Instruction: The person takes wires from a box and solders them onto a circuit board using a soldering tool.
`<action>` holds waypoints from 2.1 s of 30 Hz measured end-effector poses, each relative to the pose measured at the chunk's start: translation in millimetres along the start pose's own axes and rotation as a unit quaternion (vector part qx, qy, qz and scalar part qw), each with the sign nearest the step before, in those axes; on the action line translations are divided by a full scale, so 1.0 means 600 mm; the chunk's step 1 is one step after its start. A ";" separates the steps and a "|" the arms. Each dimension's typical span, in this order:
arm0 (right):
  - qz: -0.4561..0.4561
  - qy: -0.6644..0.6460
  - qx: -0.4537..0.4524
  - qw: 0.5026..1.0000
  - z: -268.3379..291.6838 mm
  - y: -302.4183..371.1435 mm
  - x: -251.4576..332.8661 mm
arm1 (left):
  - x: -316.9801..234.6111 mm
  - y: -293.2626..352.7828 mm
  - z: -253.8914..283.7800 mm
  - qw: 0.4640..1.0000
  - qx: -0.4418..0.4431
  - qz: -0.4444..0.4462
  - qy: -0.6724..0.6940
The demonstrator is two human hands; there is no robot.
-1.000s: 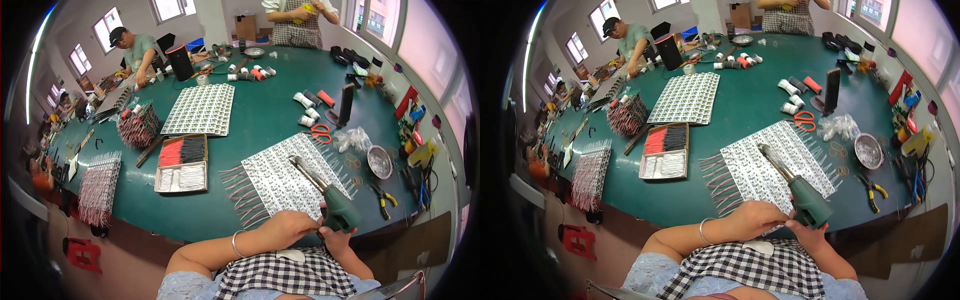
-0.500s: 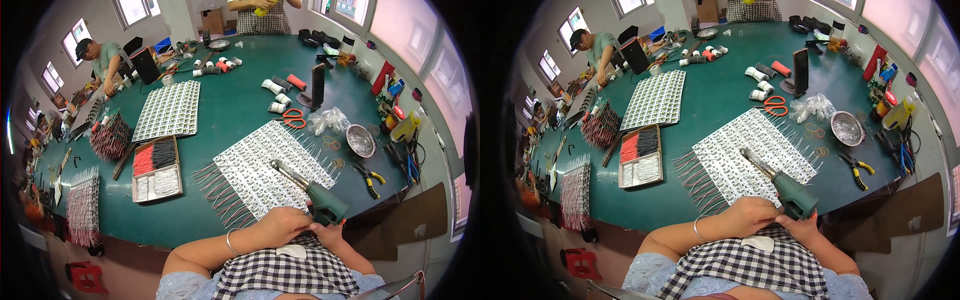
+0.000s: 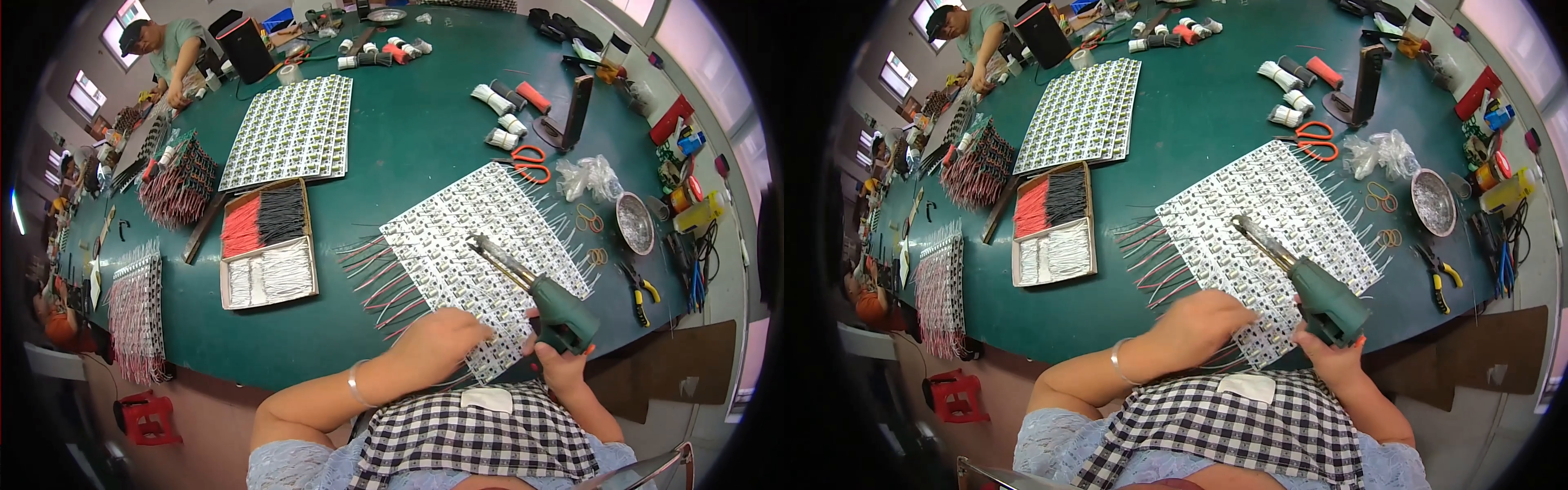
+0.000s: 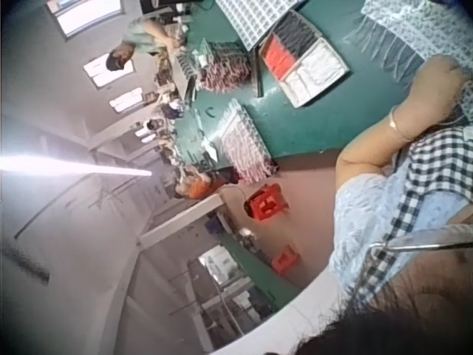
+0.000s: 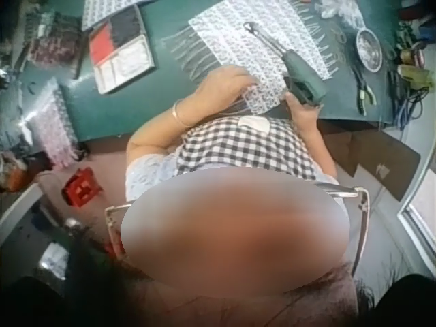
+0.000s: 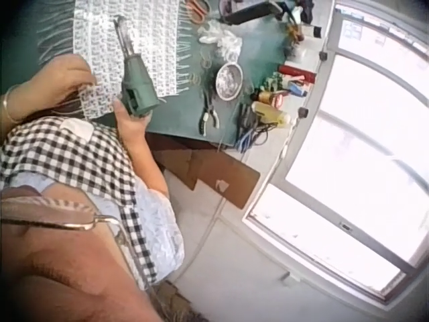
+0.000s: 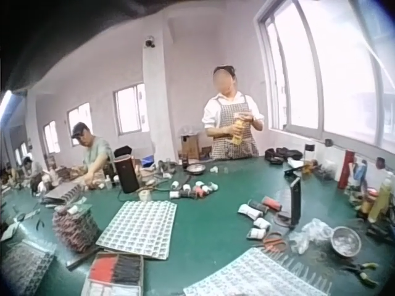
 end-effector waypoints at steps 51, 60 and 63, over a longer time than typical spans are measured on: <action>0.035 0.332 0.154 0.930 -0.048 -0.038 -0.005 | 0.146 -0.010 0.043 0.945 -0.035 0.048 -0.323; -0.017 0.151 0.047 0.987 -0.027 -0.029 -0.023 | 0.144 -0.011 0.043 0.945 -0.045 0.058 -0.319; -0.046 0.210 0.093 0.972 -0.017 -0.019 -0.013 | 0.142 -0.012 0.043 0.944 -0.044 0.055 -0.323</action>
Point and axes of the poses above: each hand's wrist, its own y-axis away from the middle knuckle, its own z-axis out of the back of the hand, x = y × z, the point moved 6 cm from there along -y, towards the middle knuckle, and after that the axes turned 13 degrees about -y, right-handed, at the moved point
